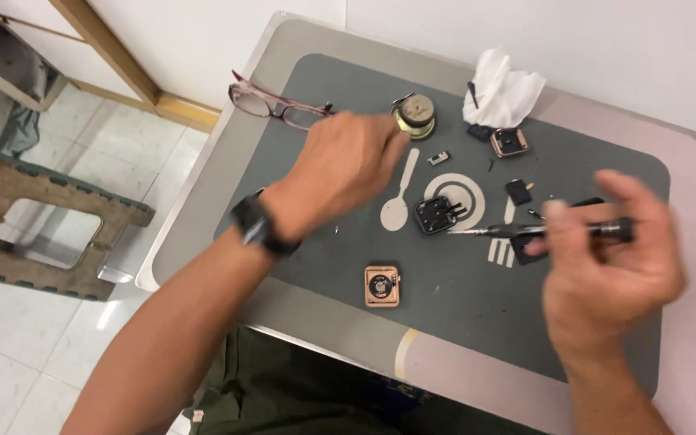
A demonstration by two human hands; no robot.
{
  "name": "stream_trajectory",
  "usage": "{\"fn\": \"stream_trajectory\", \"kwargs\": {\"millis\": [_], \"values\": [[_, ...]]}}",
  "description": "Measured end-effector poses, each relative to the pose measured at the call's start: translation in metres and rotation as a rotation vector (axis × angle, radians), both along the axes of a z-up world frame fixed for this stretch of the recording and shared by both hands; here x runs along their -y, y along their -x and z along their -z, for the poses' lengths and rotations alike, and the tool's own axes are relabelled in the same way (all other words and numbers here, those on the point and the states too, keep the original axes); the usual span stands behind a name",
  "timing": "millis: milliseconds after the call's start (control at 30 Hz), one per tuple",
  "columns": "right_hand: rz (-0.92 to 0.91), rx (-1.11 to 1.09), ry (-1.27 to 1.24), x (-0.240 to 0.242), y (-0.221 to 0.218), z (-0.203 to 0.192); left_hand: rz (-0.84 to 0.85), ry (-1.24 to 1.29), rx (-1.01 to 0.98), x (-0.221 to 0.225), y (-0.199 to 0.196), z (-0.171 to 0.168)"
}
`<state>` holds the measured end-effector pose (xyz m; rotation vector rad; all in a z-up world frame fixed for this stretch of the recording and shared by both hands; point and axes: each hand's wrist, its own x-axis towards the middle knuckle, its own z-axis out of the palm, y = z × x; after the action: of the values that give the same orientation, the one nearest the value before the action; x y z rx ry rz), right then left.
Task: The person uses a screwdriver to unscrew the back casing of a smartwatch. They then place the screwdriver down and pick up a small screw from the table, placing it into a small container. The person then picks up another smartwatch and uses the screwdriver to unscrew its back casing.
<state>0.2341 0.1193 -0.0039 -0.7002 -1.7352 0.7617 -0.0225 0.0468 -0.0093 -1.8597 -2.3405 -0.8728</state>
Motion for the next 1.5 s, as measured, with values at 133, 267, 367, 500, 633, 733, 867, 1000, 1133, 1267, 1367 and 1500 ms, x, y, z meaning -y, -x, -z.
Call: {"fn": "stream_trajectory", "kwargs": {"millis": [133,267,367,500,633,733,867,1000,1133,1267,1367,1500], "values": [[-0.037,0.053,-0.029,0.005,0.003,0.001,-0.059,0.180,0.148,-0.053,0.025,0.017],[-0.025,0.049,0.001,0.004,0.001,0.001,-0.118,0.335,0.314,-0.070,0.029,-0.005],[-0.005,0.059,0.003,0.004,0.001,-0.001,-0.132,0.419,0.324,-0.077,0.031,-0.015],[-0.014,0.034,0.029,0.005,0.003,-0.002,-0.146,0.488,0.254,-0.087,0.031,-0.016],[-0.004,0.076,0.005,0.004,0.002,-0.002,-0.162,0.518,0.289,-0.082,0.030,-0.027],[-0.015,0.069,-0.006,0.004,0.002,-0.002,-0.177,0.513,0.288,-0.082,0.035,-0.032],[-0.015,0.066,0.025,0.005,0.002,-0.002,-0.175,0.370,0.181,-0.071,0.053,-0.041],[-0.038,0.081,0.001,0.006,0.003,-0.004,-0.129,0.343,0.340,-0.029,0.038,-0.091],[-0.039,0.099,0.001,0.009,0.005,-0.003,-0.066,0.281,0.456,-0.017,0.034,-0.096],[-0.070,0.129,-0.025,0.009,0.008,0.001,0.006,0.234,0.460,-0.018,0.036,-0.078],[-0.111,0.195,-0.148,0.011,0.006,0.004,0.012,0.252,0.529,-0.014,0.035,-0.063],[-0.088,0.260,-0.235,0.018,0.000,0.012,0.045,0.191,0.496,0.004,0.030,-0.043]]}}
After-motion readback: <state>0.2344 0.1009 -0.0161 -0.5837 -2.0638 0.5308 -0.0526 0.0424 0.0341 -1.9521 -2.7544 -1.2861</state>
